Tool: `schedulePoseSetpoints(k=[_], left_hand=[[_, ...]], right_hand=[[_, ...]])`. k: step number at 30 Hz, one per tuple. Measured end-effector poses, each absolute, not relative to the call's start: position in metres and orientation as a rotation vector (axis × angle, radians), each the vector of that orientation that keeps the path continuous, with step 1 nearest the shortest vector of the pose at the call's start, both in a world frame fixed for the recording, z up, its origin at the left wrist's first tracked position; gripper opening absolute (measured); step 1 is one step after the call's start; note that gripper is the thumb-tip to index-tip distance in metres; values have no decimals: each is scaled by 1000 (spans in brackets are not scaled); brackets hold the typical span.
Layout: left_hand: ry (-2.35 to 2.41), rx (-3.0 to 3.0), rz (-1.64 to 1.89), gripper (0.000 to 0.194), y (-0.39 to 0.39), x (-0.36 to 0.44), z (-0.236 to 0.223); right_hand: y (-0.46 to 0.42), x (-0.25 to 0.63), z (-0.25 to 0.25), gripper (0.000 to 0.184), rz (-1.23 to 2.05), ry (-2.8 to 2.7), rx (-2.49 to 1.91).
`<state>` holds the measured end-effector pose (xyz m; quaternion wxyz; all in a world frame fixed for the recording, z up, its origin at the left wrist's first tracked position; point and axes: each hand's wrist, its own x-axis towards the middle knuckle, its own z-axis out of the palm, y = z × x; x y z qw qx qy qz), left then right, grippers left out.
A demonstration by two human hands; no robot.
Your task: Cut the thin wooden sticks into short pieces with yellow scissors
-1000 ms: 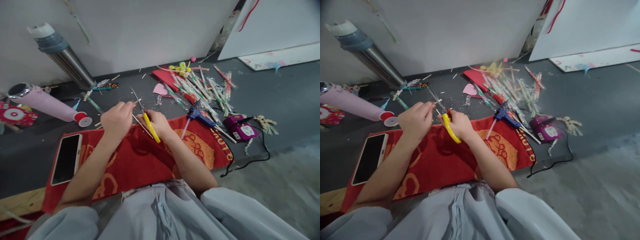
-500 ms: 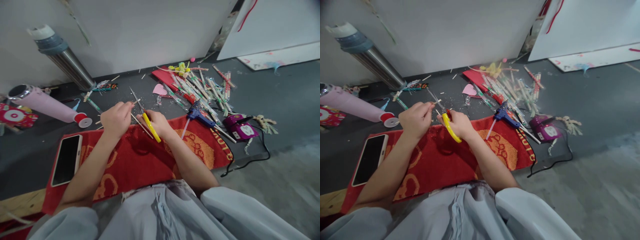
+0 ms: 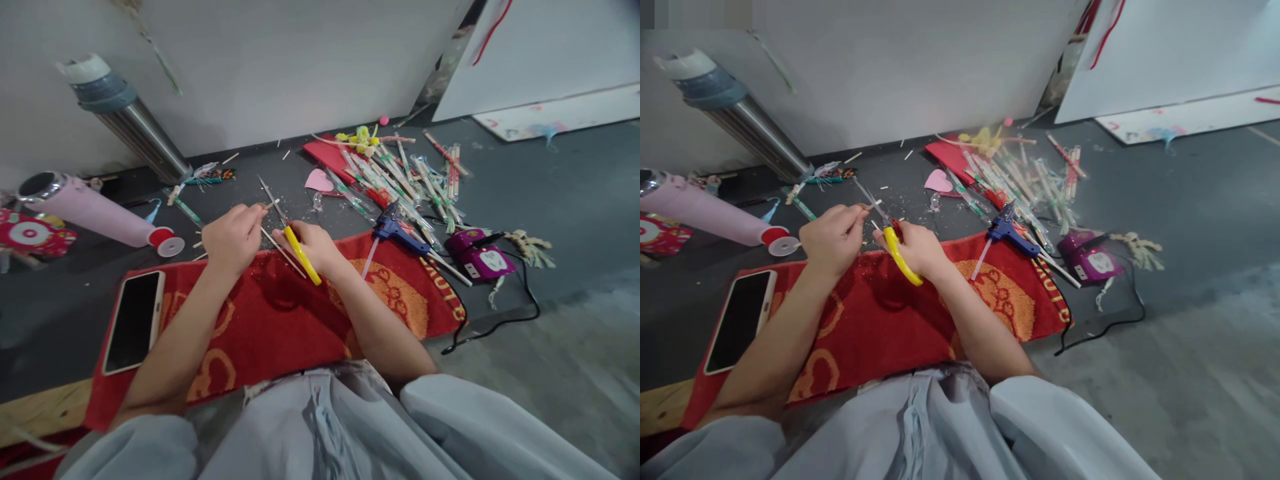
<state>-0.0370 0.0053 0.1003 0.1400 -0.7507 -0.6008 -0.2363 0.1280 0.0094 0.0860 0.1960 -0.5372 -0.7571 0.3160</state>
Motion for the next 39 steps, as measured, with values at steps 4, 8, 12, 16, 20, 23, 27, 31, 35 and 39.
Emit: schedulePoseSetpoints(k=[4, 8, 12, 16, 20, 23, 27, 31, 35, 39], left_hand=[[-1714, -2174, -728, 31, 7, -37, 98], [-1722, -2186, -751, 30, 8, -37, 96], [-1745, -2218, -771, 30, 8, -38, 97], [-1733, -2242, -803, 31, 10, -39, 96], [-1716, -2265, -849, 31, 12, -40, 92], [-1690, -2285, -906, 32, 14, -41, 90], [-1649, -2298, -958, 32, 16, -42, 87], [-1601, -2320, -994, 27, 17, -43, 86], [-1579, -2306, -1029, 26, 19, -43, 83], [-1570, -2313, -1064, 27, 20, -43, 82]], right_hand=[[10, 129, 85, 59, 887, -2116, -1487], [10, 128, 84, 59, 873, -2106, -1512], [9, 129, 85, 57, 896, -2101, -1503], [9, 130, 87, 55, 931, -2083, -1476], [9, 131, 88, 55, 955, -2067, -1451], [9, 131, 88, 55, 961, -2062, -1450], [8, 131, 87, 55, 963, -2055, -1472], [6, 130, 88, 55, 937, -2045, -1516], [5, 130, 89, 54, 886, -2042, -1541], [4, 131, 89, 54, 902, -2052, -1546]])
